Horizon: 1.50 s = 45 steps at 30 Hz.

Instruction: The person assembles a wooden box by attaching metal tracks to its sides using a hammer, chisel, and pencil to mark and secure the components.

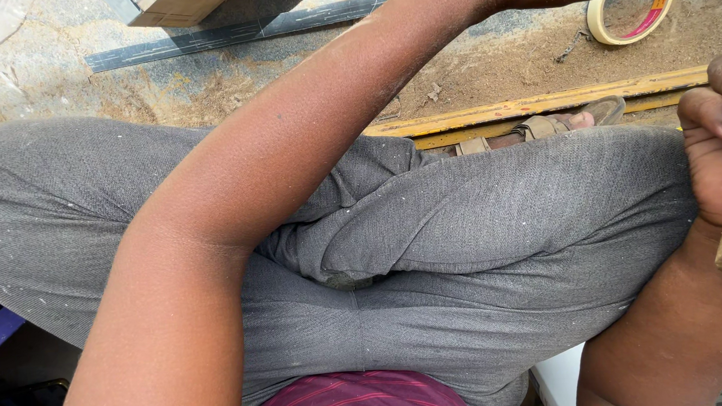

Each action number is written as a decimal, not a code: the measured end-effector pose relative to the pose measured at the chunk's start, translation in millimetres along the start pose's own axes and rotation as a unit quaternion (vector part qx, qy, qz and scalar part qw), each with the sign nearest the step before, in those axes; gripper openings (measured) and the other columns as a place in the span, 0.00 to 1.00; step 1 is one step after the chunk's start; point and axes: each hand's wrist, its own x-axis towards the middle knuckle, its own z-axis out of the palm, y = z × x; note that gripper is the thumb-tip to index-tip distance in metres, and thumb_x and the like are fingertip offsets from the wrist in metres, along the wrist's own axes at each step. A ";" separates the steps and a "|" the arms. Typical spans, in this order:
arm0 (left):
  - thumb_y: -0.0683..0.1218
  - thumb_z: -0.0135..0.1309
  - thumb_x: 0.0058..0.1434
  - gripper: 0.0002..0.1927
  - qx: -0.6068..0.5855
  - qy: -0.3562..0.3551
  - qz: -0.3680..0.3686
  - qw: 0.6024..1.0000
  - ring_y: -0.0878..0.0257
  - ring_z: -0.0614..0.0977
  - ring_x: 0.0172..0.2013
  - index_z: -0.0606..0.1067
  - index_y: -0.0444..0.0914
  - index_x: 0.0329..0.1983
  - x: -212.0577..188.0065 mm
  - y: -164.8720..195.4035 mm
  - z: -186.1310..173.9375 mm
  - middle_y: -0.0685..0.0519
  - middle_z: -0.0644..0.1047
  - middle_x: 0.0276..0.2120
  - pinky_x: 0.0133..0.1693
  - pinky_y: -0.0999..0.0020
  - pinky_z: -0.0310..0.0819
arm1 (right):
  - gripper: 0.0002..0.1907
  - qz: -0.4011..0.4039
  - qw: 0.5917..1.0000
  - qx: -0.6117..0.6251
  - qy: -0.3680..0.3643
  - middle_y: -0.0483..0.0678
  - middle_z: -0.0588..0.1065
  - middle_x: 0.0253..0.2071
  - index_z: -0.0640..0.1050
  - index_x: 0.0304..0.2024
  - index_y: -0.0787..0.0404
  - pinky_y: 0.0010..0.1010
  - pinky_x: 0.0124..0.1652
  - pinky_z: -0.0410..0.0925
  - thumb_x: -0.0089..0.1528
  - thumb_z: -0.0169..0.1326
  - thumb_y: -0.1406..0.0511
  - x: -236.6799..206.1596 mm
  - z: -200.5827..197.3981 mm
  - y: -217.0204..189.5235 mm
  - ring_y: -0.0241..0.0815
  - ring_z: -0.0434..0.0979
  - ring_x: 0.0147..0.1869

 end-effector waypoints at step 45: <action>0.49 0.68 0.62 0.17 0.051 0.137 0.084 0.986 0.59 0.83 0.40 0.75 0.38 0.47 -18.5 34.7 -27.3 0.50 0.80 0.39 0.42 0.63 0.79 | 0.15 -0.354 0.493 -0.795 -0.006 0.61 0.73 0.29 0.74 0.45 0.78 0.40 0.30 0.70 0.76 0.51 0.66 -49.0 -30.9 -66.2 0.54 0.75 0.29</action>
